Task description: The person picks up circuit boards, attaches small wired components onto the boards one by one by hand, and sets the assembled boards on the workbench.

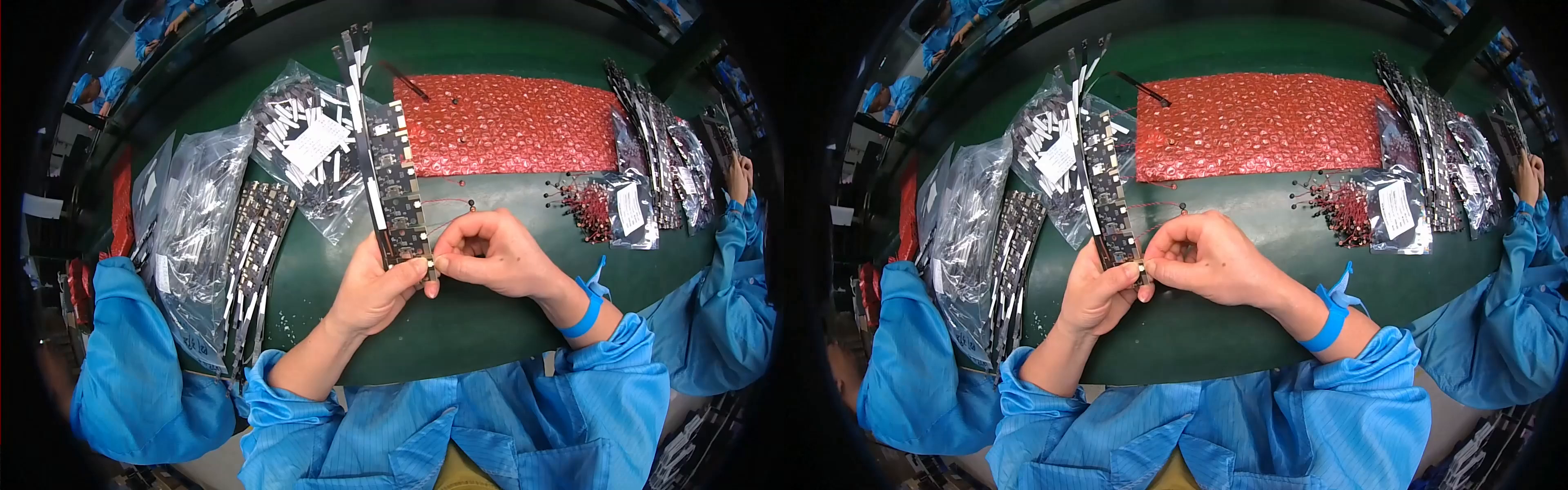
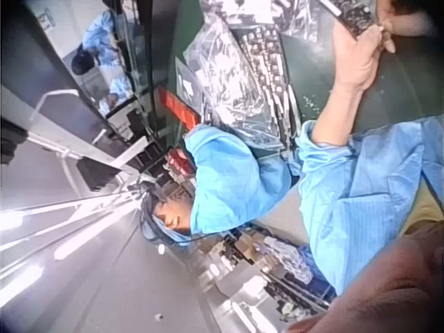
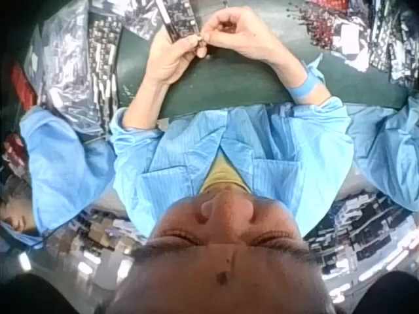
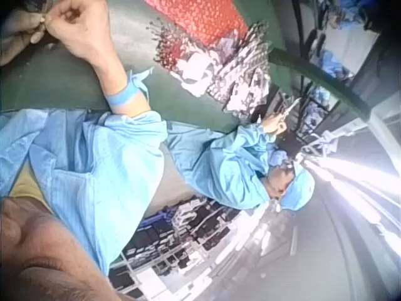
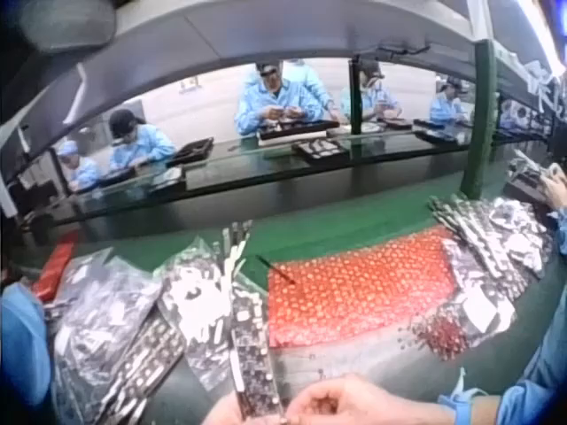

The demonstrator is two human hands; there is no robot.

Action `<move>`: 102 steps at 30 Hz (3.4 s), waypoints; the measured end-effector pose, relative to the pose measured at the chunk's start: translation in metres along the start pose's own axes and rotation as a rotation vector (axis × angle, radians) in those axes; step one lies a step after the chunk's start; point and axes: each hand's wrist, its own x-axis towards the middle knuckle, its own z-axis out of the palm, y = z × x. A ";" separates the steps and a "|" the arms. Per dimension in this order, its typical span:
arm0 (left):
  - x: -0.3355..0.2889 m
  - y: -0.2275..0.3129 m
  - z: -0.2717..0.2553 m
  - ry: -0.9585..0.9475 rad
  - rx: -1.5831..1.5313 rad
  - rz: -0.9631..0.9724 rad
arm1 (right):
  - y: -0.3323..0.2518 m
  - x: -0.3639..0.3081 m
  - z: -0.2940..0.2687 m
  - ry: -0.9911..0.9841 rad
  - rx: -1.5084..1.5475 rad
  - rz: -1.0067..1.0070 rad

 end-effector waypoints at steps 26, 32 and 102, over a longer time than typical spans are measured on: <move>-0.004 -0.043 0.005 0.069 0.768 0.165 | -0.001 -0.008 0.003 0.321 -0.903 -0.150; -0.004 -0.046 0.012 0.047 0.671 0.157 | -0.001 -0.010 0.009 0.352 -1.008 -0.151; -0.001 -0.031 0.002 -0.145 0.828 -0.134 | -0.026 -0.150 -0.194 1.210 -1.326 0.547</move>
